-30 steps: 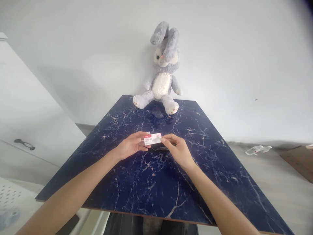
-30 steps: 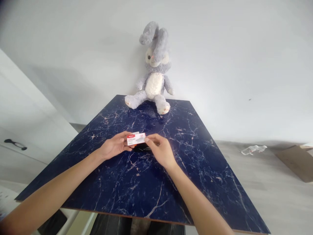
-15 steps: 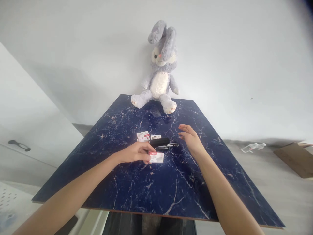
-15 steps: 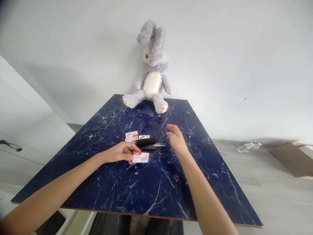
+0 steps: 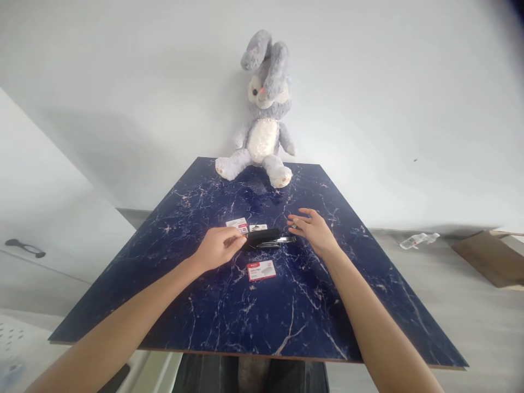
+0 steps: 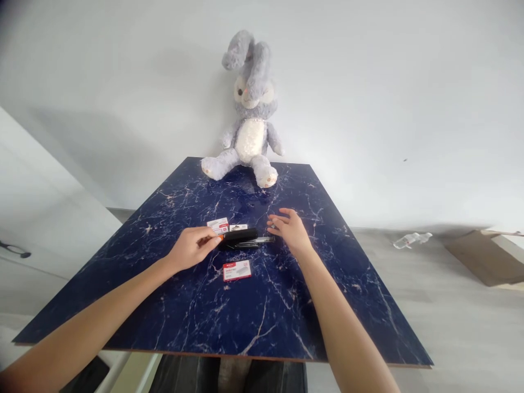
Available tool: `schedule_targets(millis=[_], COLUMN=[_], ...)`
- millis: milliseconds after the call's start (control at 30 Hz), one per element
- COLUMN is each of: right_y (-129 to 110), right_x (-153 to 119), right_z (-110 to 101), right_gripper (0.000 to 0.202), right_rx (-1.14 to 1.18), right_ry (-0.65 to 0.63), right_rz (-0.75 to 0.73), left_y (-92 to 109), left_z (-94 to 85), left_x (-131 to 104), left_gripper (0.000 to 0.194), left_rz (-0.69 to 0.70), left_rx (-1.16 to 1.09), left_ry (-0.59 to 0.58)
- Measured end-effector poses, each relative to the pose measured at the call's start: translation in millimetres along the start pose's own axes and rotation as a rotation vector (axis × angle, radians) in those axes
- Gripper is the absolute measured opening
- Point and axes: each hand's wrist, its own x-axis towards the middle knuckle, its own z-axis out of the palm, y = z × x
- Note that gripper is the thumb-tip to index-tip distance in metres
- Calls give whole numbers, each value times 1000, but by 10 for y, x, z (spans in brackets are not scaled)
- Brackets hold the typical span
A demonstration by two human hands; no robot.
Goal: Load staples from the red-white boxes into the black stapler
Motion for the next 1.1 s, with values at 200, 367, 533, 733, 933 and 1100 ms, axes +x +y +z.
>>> schedule_targets(millis=[200, 367, 533, 733, 933, 1100], right_y=[111, 84, -22, -99, -94, -41], right_x=[121, 113, 57, 30, -117, -172], right_z=[-67, -64, -47, -143, -191, -143], right_gripper=[32, 24, 33, 32, 24, 13], right_rx=[-3, -27, -90, -459, -663, -796], right_ry=[-6, -58, -125, -211, -258, -368], right_rz=[-56, -120, -112, -197, -281, -375], left_y=[-154, -186, -224, -298, -286, -275], left_z=[8, 48, 56, 55, 70, 77], left_x=[55, 61, 49, 38, 43, 49], left_gripper=[31, 41, 45, 44, 42, 41], left_rz=[23, 38, -17, -29, 2, 30], left_rx=[119, 126, 92, 93, 88, 101], left_ry=[-79, -158, -146, -127, -133, -136])
